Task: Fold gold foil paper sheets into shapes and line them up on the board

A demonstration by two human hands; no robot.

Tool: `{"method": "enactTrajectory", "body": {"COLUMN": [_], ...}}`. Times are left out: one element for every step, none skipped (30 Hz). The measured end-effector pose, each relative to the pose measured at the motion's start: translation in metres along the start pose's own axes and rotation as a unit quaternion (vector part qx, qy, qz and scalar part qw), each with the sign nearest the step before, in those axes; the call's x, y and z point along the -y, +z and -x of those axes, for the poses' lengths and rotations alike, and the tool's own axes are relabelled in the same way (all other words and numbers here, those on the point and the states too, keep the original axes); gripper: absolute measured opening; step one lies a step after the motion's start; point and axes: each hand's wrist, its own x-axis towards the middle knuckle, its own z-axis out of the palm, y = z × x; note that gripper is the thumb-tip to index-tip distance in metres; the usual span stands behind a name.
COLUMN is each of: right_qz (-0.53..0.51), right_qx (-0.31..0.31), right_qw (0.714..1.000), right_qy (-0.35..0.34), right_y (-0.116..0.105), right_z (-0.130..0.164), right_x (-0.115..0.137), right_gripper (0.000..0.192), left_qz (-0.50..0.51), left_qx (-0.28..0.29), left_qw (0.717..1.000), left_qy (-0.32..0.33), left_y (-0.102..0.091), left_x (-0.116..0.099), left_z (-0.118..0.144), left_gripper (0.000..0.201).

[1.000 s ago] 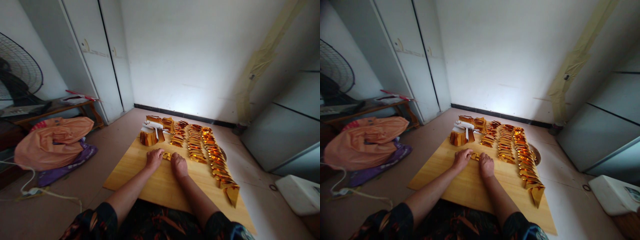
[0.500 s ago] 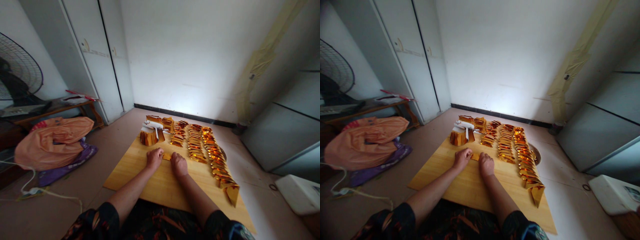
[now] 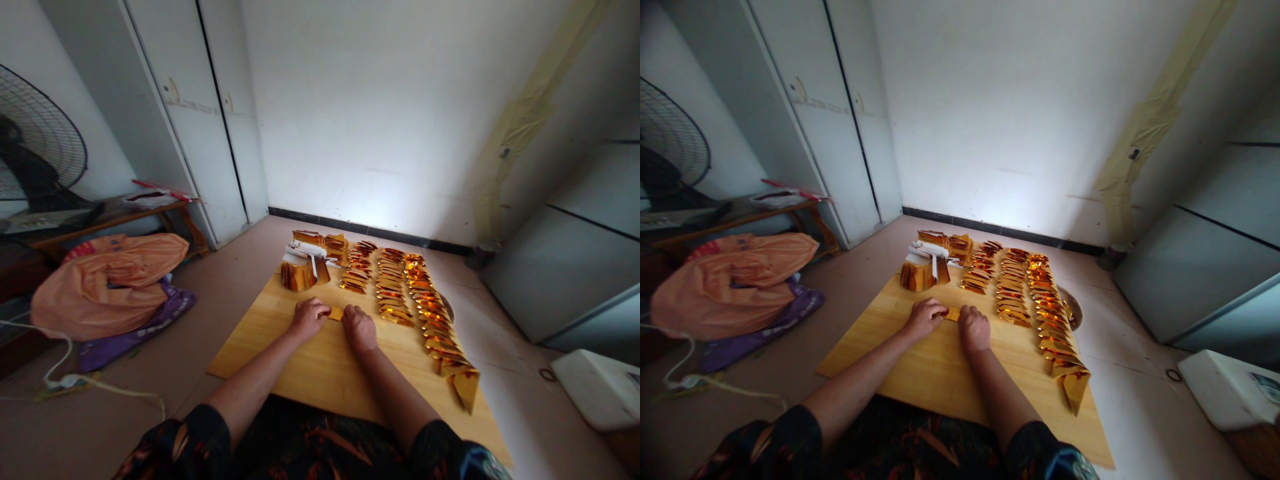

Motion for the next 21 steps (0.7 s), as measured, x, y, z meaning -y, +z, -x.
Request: {"method": "enactTrajectory", "body": {"right_qz": [-0.004,-0.008,-0.013,-0.018,-0.023,-0.028,-0.032,-0.034,-0.035,-0.034,-0.033,-0.030,-0.027,-0.023,-0.019,-0.016,-0.014,-0.014,-0.015,-0.017,-0.019], "right_qx": [0.002,0.005,0.008,0.012,0.017,0.021,0.026,0.029,0.033,0.035,0.034,0.032,0.031,0.029,0.026,0.023,0.019,0.013,0.006,-0.001,-0.008], "right_qw": [1.000,1.000,1.000,1.000,1.000,0.999,0.999,0.999,0.999,0.999,0.999,0.999,0.999,0.999,0.999,1.000,1.000,1.000,1.000,1.000,1.000], "right_qy": [0.001,0.002,0.004,0.006,0.008,0.010,0.012,0.013,0.015,0.015,0.014,0.011,0.007,0.003,-0.001,-0.004,-0.007,-0.009,-0.012,-0.015,-0.018], "right_y": [0.000,-0.001,-0.001,-0.002,-0.002,-0.002,-0.002,-0.001,-0.001,0.000,0.000,0.001,0.001,0.002,0.002,0.003,0.004,0.005,0.006,0.007,0.008], "right_z": [0.000,0.000,-0.001,-0.001,-0.002,-0.003,-0.004,-0.005,-0.006,-0.007,-0.007,-0.007,-0.007,-0.007,-0.007,-0.006,-0.006,-0.005,-0.005,-0.004,-0.004], "right_x": [0.000,0.000,0.000,-0.001,-0.001,-0.002,-0.003,-0.004,-0.004,-0.005,-0.005,-0.006,-0.006,-0.006,-0.006,-0.006,-0.006,-0.007,-0.007,-0.008,-0.008], "right_gripper": [0.015,0.015,0.016,0.015,0.015,0.015,0.014,0.014,0.013,0.012,0.012,0.012,0.012,0.012,0.013,0.013,0.013,0.013,0.014,0.014,0.015], "left_qz": [0.001,0.000,-0.001,-0.005,-0.012,-0.022,-0.036,-0.054,-0.072,-0.088,-0.101,-0.111,-0.117,-0.121,-0.124,-0.127,-0.130,-0.133,-0.136,-0.140,-0.144], "left_qx": [0.005,0.008,0.010,0.010,0.008,0.006,0.005,0.005,0.006,0.009,0.014,0.019,0.024,0.028,0.032,0.036,0.039,0.041,0.038,0.032,0.024], "left_qw": [1.000,1.000,1.000,1.000,0.999,0.998,0.996,0.993,0.990,0.986,0.983,0.980,0.978,0.977,0.976,0.974,0.972,0.971,0.969,0.968,0.967], "left_qy": [0.009,0.014,0.018,0.024,0.035,0.054,0.077,0.101,0.124,0.143,0.155,0.163,0.169,0.173,0.178,0.183,0.190,0.197,0.202,0.206,0.210], "left_y": [0.000,-0.001,-0.002,-0.002,-0.003,-0.004,-0.005,-0.006,-0.007,-0.008,-0.010,-0.011,-0.011,-0.012,-0.012,-0.012,-0.012,-0.012,-0.013,-0.013,-0.014], "left_x": [0.001,0.002,0.003,0.003,0.003,0.003,0.003,0.002,0.002,0.001,0.001,0.001,0.001,0.001,0.001,0.001,0.002,0.002,0.002,0.002,0.002], "left_z": [0.000,0.000,0.000,0.000,0.000,0.000,0.000,0.000,0.000,0.000,0.000,0.000,0.000,-0.001,-0.001,-0.002,-0.002,-0.003,-0.003,-0.003,-0.003], "left_gripper": [0.022,0.023,0.023,0.022,0.021,0.020,0.018,0.016,0.016,0.017,0.019,0.022,0.024,0.025,0.026,0.026,0.026,0.026,0.026,0.025,0.024]}}
